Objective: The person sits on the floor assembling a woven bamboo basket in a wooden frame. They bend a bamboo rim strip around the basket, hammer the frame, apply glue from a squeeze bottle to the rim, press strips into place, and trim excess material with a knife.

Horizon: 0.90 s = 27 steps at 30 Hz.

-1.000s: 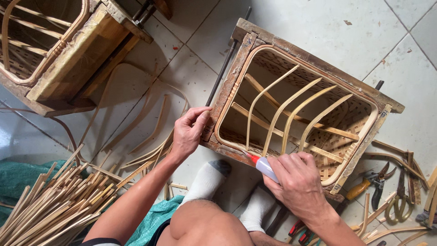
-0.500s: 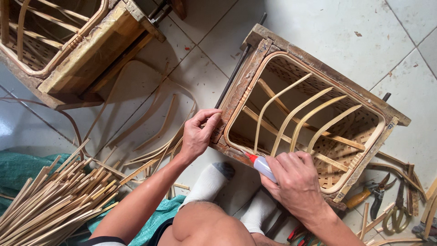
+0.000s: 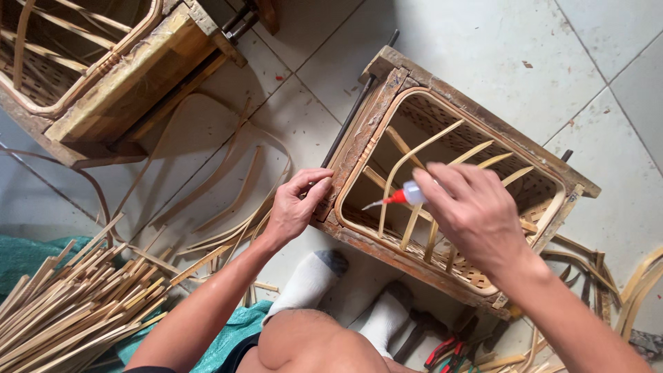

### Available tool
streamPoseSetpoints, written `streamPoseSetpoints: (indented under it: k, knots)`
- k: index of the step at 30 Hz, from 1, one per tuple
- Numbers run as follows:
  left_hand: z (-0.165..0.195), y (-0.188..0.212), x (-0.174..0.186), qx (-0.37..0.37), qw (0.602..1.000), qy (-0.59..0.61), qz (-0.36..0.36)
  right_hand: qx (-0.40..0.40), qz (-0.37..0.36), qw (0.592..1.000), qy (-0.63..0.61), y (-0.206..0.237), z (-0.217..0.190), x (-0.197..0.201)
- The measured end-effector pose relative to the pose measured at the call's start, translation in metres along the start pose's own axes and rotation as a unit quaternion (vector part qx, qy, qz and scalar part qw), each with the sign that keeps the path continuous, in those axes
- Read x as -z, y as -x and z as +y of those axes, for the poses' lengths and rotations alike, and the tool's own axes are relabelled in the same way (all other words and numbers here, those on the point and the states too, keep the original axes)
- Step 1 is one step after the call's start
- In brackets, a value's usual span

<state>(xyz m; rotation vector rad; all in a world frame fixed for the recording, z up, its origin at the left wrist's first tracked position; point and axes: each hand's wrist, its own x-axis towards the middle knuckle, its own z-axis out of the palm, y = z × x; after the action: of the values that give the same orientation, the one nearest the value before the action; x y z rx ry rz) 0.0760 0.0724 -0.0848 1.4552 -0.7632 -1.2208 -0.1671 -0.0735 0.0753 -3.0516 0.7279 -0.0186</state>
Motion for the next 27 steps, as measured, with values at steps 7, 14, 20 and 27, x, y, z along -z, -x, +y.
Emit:
streamPoseSetpoints:
  k: [7,14,20,27]
  knots:
    - [0.001,0.001,-0.003,-0.055,0.998,-0.015,0.027,0.133,0.056,0.99,-0.008,-0.058,0.01,-0.007]
    - [0.009,0.001,-0.002,-0.043,0.998,-0.031,0.029,0.165,0.042,0.985,0.036,-0.07,0.005,-0.008]
    - [0.01,0.0,-0.001,-0.034,0.999,-0.032,0.027,0.187,0.062,0.978,0.073,-0.075,0.002,-0.011]
    - [0.011,0.001,-0.002,-0.036,0.999,-0.03,0.026,0.207,0.065,0.972,0.09,-0.075,0.004,-0.013]
